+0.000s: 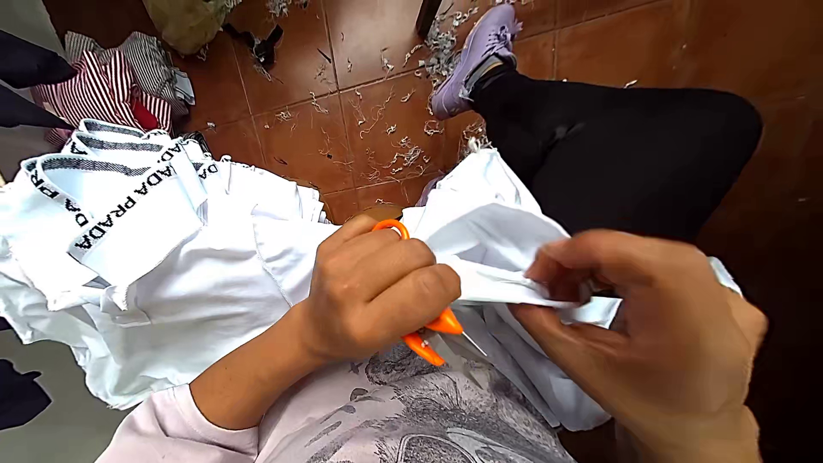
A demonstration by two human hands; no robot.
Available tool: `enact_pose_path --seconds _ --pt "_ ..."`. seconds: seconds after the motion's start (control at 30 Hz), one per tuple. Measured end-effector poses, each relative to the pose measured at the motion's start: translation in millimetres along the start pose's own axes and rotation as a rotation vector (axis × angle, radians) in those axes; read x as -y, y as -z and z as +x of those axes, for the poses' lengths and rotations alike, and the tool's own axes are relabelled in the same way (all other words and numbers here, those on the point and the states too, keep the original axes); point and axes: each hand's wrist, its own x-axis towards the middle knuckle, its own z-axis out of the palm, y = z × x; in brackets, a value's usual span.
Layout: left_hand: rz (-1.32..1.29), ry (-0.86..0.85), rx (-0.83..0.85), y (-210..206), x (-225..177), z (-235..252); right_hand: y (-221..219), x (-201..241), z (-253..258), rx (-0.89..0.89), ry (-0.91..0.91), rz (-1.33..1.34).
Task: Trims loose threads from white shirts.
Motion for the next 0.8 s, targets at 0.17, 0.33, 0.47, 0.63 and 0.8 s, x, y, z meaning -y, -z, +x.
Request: enact_pose_path --seconds 0.17,0.33,0.47,0.63,0.8 --pt "-0.259 0.194 0.225 -6 5 -4 -11 -7 -18 -0.223 0.287 -0.05" --pt "-0.732 0.441 0.239 -11 1 6 -13 -4 -19 -0.236 0.361 -0.009" --pt "-0.69 0.343 0.206 -19 -6 16 -17 -2 -14 -0.267 0.399 -0.077" --pt "-0.296 0.156 0.136 -23 -9 15 -18 -7 -18 -0.209 0.392 -0.036" --pt "-0.531 0.419 0.051 -19 1 18 -20 -9 -17 -0.206 0.384 0.021"
